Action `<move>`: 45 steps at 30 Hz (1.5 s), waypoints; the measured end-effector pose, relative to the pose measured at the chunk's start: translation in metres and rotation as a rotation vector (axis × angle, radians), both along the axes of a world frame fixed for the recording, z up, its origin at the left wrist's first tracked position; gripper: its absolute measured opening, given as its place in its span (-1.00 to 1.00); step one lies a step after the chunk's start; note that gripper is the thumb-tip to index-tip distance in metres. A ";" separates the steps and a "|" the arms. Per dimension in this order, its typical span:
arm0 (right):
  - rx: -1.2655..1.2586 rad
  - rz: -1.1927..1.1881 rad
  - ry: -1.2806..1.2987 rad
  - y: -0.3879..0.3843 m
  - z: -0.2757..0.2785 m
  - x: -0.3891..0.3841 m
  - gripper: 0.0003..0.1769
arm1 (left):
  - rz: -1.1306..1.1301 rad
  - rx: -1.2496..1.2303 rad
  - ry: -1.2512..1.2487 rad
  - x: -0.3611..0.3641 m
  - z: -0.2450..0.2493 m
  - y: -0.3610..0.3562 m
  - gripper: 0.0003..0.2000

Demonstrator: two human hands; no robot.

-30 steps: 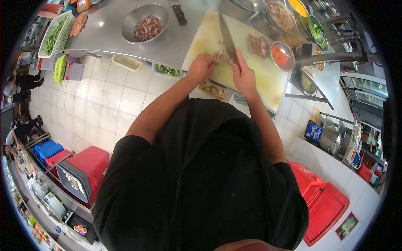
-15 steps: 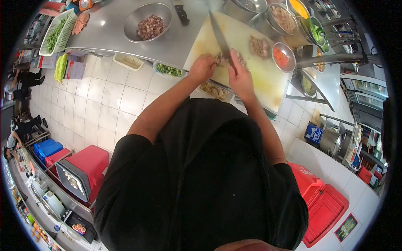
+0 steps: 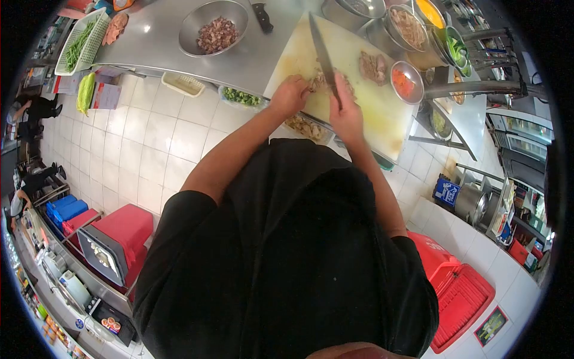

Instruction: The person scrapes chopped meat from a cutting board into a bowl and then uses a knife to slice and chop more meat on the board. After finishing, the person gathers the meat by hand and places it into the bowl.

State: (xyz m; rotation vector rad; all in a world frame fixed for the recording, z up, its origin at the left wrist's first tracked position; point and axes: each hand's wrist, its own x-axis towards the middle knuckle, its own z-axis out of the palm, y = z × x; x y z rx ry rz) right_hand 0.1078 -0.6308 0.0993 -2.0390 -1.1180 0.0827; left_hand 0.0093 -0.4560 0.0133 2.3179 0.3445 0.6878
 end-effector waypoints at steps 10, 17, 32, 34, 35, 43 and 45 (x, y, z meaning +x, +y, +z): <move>0.017 0.043 0.076 0.003 0.016 0.000 -0.34 | -0.006 -0.030 -0.004 -0.003 0.004 -0.001 -0.90; -0.209 0.095 0.068 0.003 -0.016 -0.001 -0.32 | -0.030 0.008 0.045 -0.001 0.001 0.003 -0.91; -0.088 0.148 0.154 -0.002 -0.022 0.003 -0.34 | -0.016 0.072 -0.036 -0.011 0.008 0.002 -0.95; -0.028 0.075 0.222 -0.003 -0.008 0.003 -0.32 | -0.010 0.057 -0.001 -0.007 0.010 0.004 -0.95; -0.004 0.042 0.262 -0.006 -0.001 0.000 -0.32 | -0.004 0.044 0.023 -0.008 0.010 0.003 -0.95; 0.054 -0.005 0.167 -0.014 0.017 -0.001 -0.29 | 0.008 0.052 -0.111 0.004 0.019 -0.001 -0.93; 0.046 0.004 0.122 -0.014 0.018 -0.003 -0.29 | -0.001 0.080 -0.128 0.007 0.016 0.001 -0.91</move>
